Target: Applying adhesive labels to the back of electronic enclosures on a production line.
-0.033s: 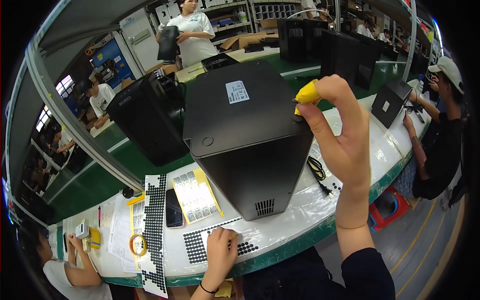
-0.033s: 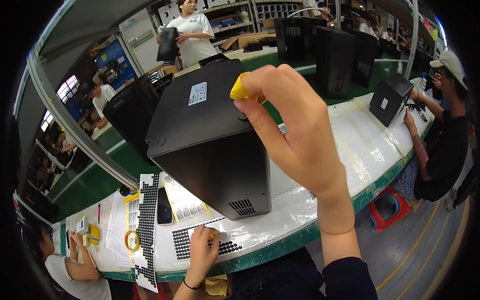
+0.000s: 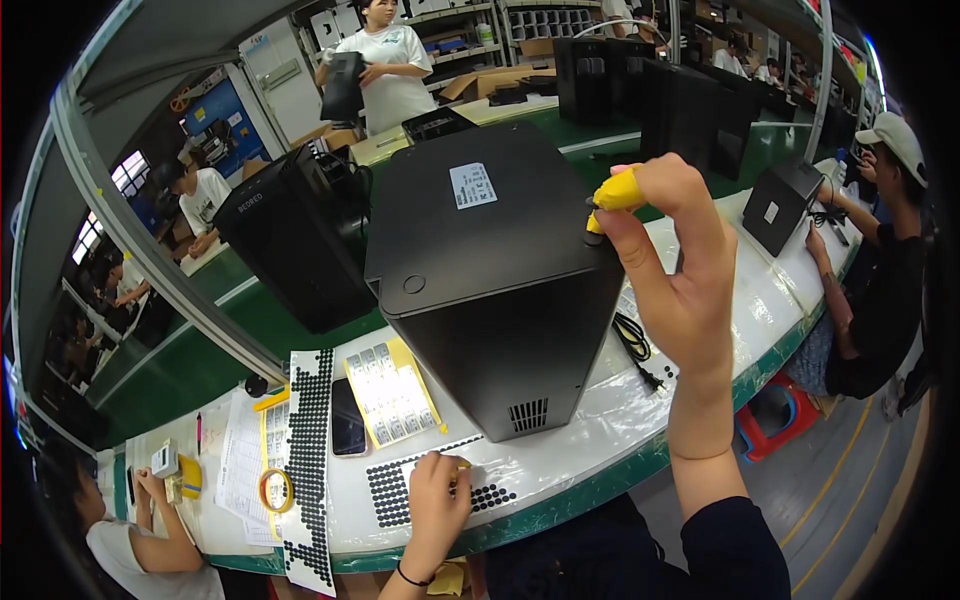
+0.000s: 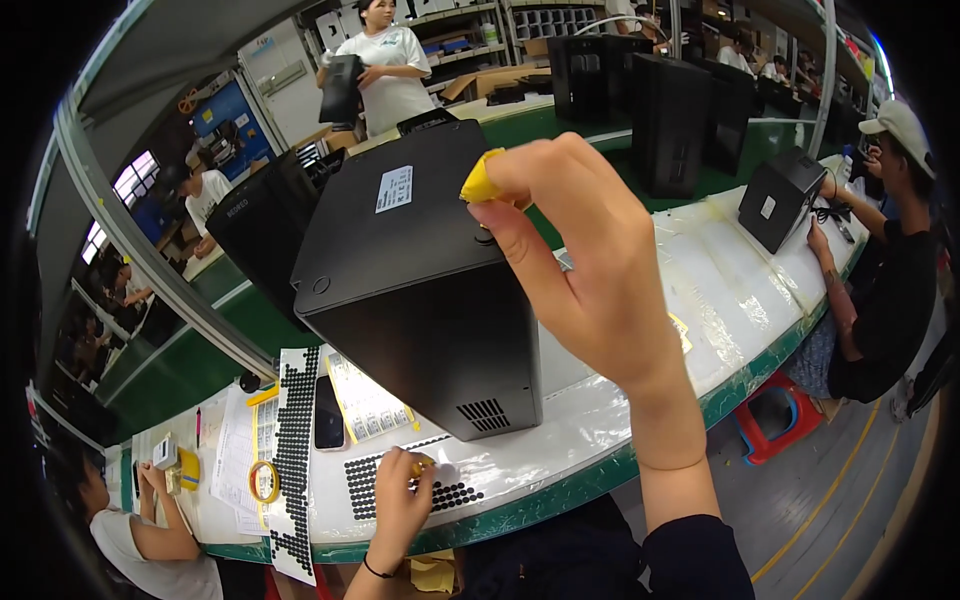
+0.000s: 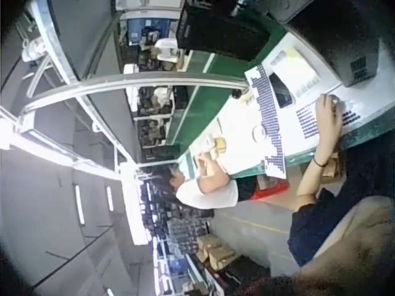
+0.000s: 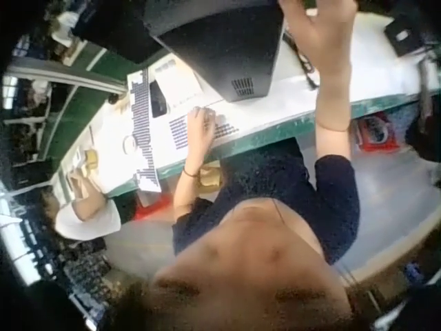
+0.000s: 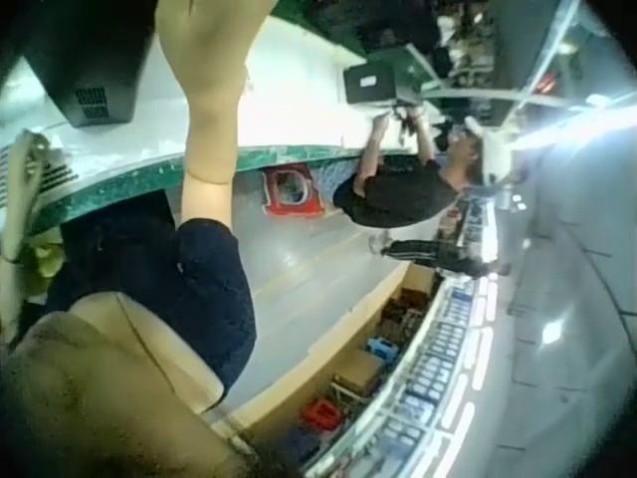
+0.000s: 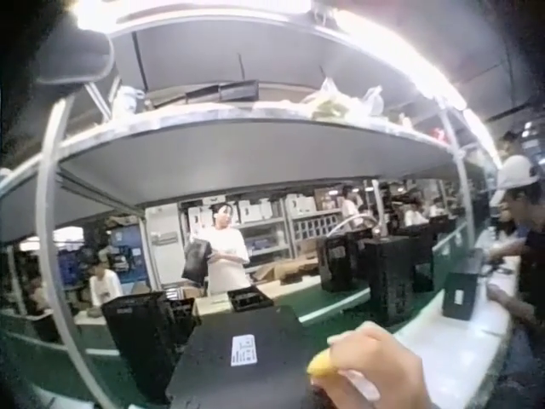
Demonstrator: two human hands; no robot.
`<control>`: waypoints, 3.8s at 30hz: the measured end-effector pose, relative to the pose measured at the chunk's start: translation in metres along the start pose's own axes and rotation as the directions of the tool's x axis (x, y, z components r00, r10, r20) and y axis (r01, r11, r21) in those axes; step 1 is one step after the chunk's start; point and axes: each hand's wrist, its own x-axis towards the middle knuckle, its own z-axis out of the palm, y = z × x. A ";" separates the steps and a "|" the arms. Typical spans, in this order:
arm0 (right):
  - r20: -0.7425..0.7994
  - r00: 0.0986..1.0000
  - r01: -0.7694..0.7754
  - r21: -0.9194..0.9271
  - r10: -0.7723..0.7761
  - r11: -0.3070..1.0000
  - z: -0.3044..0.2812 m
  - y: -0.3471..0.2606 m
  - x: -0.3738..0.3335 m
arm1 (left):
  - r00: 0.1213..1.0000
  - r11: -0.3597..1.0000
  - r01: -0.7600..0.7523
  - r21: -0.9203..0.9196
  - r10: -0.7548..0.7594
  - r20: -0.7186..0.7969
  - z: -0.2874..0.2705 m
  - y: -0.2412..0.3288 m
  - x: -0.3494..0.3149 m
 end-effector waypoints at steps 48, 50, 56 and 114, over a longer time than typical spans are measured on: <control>0.150 0.789 -0.485 0.748 0.596 0.453 0.023 -0.026 -0.003 | 0.905 0.909 -0.406 0.093 0.414 -0.096 -0.167 0.112 0.146; 0.144 0.775 -0.497 0.741 0.615 0.452 0.022 -0.034 -0.003 | 0.921 0.915 -0.379 0.139 0.387 -0.039 -0.168 0.104 0.142; 0.143 0.699 -0.584 0.679 0.700 0.445 0.001 -0.072 -0.020 | 0.769 0.721 -0.537 -0.438 0.204 -0.606 -0.144 0.086 0.173; 0.073 0.973 -0.226 0.140 0.218 0.964 -0.015 -0.012 0.026 | 0.986 0.533 -0.127 -0.836 0.158 -0.050 -0.152 0.120 0.175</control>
